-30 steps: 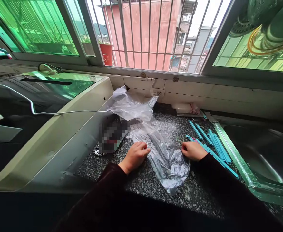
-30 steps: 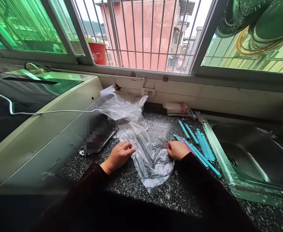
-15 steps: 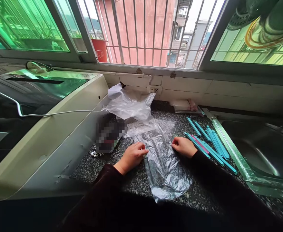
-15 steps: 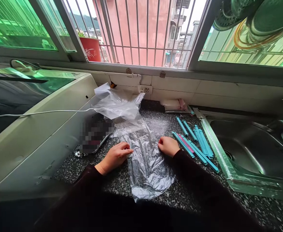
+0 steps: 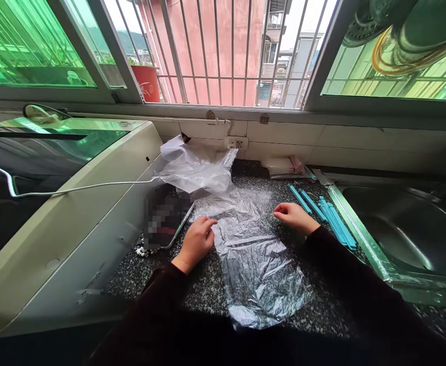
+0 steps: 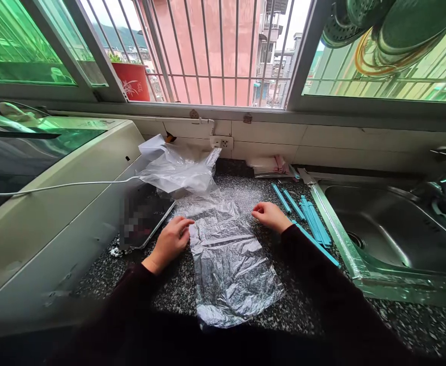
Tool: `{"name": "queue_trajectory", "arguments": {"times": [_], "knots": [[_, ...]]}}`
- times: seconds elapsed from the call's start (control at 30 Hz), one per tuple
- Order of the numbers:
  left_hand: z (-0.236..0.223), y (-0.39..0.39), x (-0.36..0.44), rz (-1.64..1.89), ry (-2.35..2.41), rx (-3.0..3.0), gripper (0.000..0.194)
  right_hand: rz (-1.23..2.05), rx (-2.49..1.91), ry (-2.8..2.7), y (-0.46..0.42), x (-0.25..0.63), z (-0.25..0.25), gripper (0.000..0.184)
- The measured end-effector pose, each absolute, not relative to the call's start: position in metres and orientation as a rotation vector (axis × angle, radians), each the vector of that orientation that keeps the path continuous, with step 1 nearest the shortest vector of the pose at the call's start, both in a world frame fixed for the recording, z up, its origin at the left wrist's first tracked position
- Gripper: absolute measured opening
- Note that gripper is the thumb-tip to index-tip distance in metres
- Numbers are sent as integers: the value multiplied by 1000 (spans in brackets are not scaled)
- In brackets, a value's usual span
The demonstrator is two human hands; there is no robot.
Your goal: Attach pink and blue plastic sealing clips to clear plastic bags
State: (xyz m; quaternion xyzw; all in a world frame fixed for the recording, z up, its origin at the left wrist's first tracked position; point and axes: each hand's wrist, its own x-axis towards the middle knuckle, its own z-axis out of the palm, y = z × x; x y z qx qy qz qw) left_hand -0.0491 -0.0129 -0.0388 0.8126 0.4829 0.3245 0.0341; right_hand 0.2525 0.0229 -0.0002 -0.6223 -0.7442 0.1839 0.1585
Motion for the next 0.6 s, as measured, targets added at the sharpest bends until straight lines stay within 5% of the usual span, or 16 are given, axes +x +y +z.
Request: {"name": "queue_trajectory", "arguments": {"times": [0.33, 0.43, 0.6], "knots": [[-41, 32, -32, 767, 2005, 2398, 26, 348, -1787, -2250, 90, 204, -12, 21], [-43, 34, -28, 704, 2013, 2373, 18, 348, -1753, -2334, 100, 203, -9, 8], [-47, 37, -33, 841, 1875, 2325, 10, 238, -1671, -2336, 102, 203, -1, 12]]}}
